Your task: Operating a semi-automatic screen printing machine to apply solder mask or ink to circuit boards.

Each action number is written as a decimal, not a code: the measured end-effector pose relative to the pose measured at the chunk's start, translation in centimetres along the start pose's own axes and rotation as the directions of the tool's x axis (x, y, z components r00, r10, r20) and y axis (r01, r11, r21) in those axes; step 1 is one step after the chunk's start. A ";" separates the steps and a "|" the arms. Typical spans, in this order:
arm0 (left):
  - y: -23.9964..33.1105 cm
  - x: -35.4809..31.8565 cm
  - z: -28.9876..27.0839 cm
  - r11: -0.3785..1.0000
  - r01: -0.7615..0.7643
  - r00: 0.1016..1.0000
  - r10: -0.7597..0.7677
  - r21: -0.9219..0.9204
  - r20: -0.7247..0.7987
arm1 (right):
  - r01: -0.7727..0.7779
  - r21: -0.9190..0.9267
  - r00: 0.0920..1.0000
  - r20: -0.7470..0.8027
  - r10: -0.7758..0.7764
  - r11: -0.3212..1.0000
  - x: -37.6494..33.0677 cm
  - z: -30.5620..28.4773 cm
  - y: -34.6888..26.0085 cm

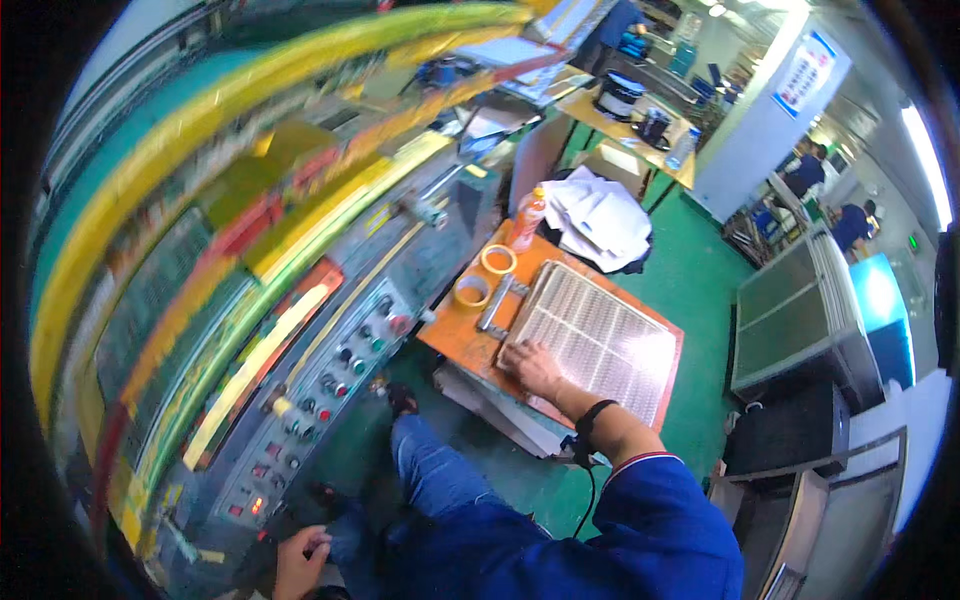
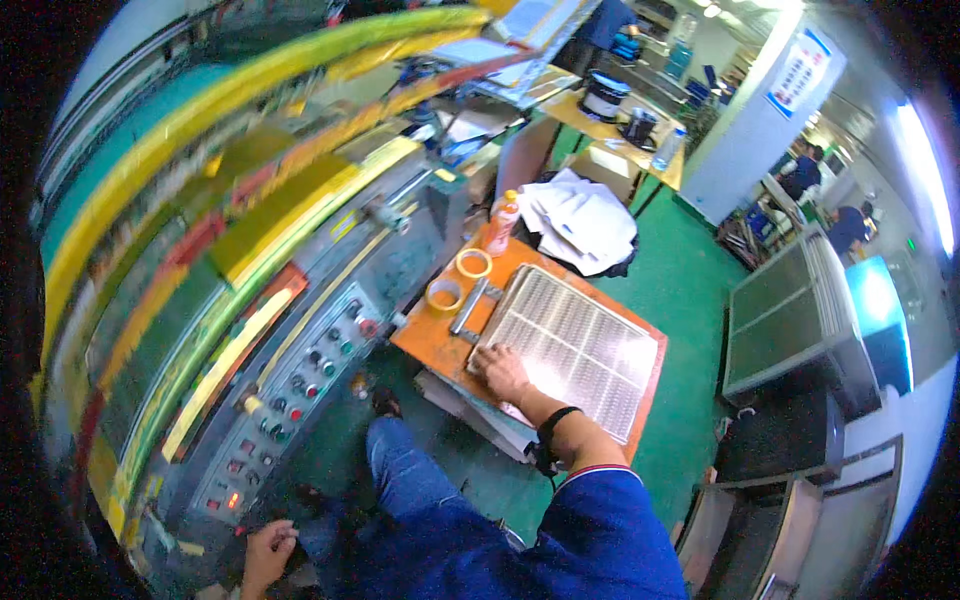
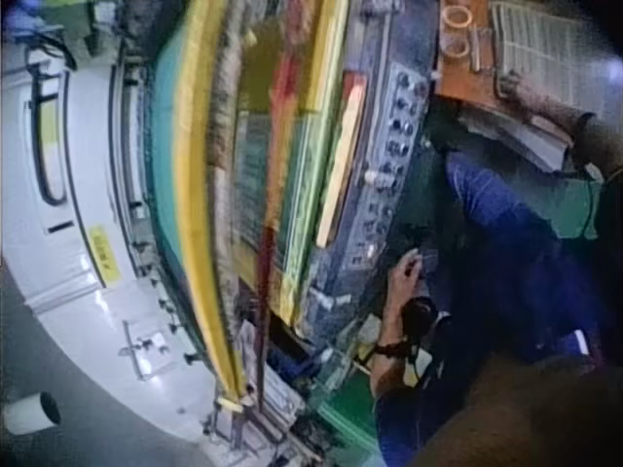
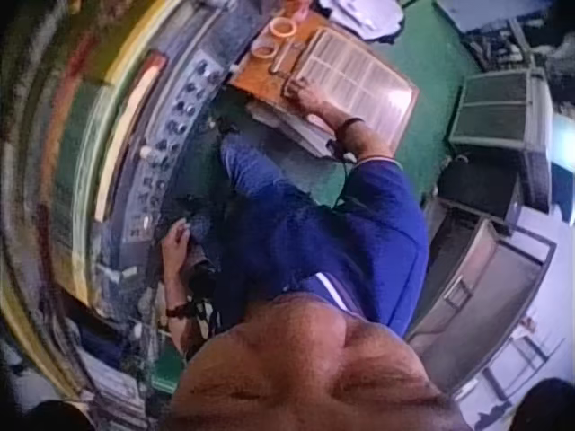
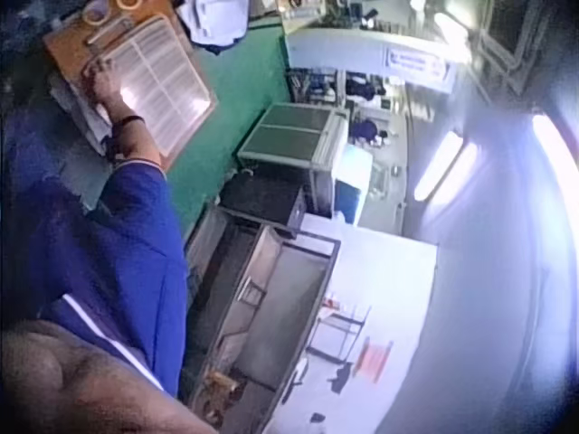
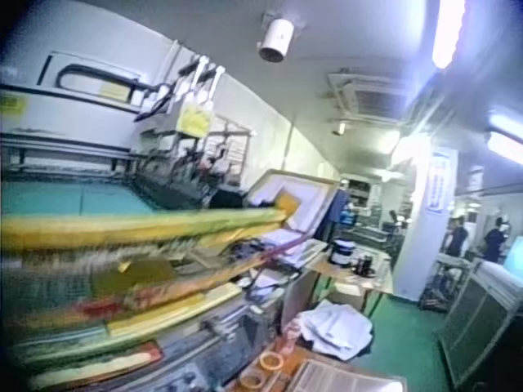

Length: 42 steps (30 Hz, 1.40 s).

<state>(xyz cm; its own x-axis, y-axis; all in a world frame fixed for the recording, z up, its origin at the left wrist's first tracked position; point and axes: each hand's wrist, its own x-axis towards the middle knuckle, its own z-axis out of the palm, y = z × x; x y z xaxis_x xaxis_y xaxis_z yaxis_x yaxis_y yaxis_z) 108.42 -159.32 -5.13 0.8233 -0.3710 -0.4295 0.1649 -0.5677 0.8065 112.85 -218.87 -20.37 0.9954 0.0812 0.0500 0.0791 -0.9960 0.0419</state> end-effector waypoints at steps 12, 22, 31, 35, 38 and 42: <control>3.9 7.5 3.3 0.952 -0.284 0.951 0.265 0.113 0.157 | 0.191 0.137 0.981 -0.046 -0.186 0.972 -5.9 -2.9 -3.2; 7.6 15.4 10.4 0.941 -0.334 0.847 0.323 -0.049 0.422 | 0.405 0.335 0.913 -0.187 -0.361 0.851 -7.3 -11.7 -12.5; 12.3 17.9 17.2 0.722 0.086 0.885 0.261 -0.687 0.385 | 0.410 0.640 0.909 -0.229 -0.348 0.650 -6.9 -19.3 -16.7; 15.7 13.8 11.8 0.851 -0.472 0.855 0.506 -0.230 0.116 | -0.399 0.577 0.683 -0.331 0.651 0.712 -9.6 -13.6 2.6; 16.5 10.1 6.5 0.862 -0.507 0.862 0.507 -0.010 0.008 | -0.641 0.663 0.400 -0.142 0.905 0.387 -18.4 -9.9 11.8; 11.6 6.7 1.2 0.891 -0.454 0.882 0.451 0.014 -0.134 | -0.946 0.319 -0.035 0.080 0.996 -0.059 -28.0 0.3 14.7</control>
<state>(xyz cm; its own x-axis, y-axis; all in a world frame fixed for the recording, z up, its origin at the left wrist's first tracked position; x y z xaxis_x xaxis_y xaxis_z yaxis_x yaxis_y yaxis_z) 115.19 -169.24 0.83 0.8736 -0.4850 0.0397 -0.2344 -0.3480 0.9077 86.19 -235.79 -21.44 0.0479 -0.9980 -0.0403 -0.9292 -0.0297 -0.3684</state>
